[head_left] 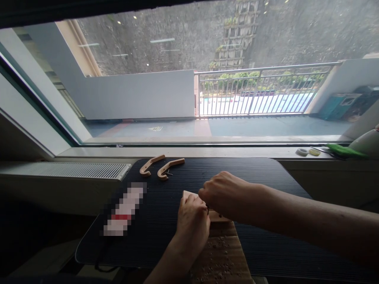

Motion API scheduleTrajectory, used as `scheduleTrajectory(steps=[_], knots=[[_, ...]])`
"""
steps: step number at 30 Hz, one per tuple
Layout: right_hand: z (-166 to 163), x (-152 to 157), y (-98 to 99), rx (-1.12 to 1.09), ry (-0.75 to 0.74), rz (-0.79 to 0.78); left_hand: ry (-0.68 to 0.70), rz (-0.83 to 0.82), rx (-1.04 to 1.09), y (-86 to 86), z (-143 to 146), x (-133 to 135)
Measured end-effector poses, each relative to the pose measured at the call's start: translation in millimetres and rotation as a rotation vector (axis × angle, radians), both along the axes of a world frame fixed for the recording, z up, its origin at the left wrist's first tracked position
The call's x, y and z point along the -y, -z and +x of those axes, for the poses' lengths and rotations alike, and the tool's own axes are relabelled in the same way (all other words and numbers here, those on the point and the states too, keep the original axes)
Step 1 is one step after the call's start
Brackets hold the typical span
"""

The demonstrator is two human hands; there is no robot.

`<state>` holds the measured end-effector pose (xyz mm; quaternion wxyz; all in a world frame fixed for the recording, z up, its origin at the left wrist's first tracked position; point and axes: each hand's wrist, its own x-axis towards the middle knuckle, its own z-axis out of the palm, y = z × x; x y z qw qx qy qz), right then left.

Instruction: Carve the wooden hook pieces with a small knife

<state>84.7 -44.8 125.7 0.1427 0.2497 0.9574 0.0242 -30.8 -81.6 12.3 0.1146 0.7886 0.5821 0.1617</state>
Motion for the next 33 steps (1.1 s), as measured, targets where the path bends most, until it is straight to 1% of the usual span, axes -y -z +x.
scheduleTrajectory(steps=[7, 12, 17, 20, 27, 30, 33], knots=[[2.6, 4.7, -1.7, 0.044, 0.011, 0.031, 0.009, 0.016, -0.006, -0.6, 0.1, -0.2], [0.7, 7.0, -5.8, 0.037, 0.056, 0.042, 0.001, 0.020, -0.005, 1.5, 0.7, -0.2], [-5.0, 6.2, -9.8, 0.053, -0.016, 0.044, -0.005, 0.002, -0.027, 0.5, 1.0, 0.4], [-6.9, 3.9, -6.7, 0.079, -0.027, 0.021, 0.009, 0.000, -0.017, -0.6, 0.6, 0.7], [-6.6, 2.0, 2.8, 0.024, -0.014, -0.011, 0.010, 0.015, 0.014, 4.6, -0.7, -1.0], [-9.0, 1.6, 5.4, 0.043, 0.016, -0.041, 0.015, 0.001, 0.024, 4.6, -0.7, -1.6], [-10.2, 1.2, 6.4, 0.066, 0.045, -0.030, 0.001, -0.010, 0.034, 1.9, -0.5, -1.3]])
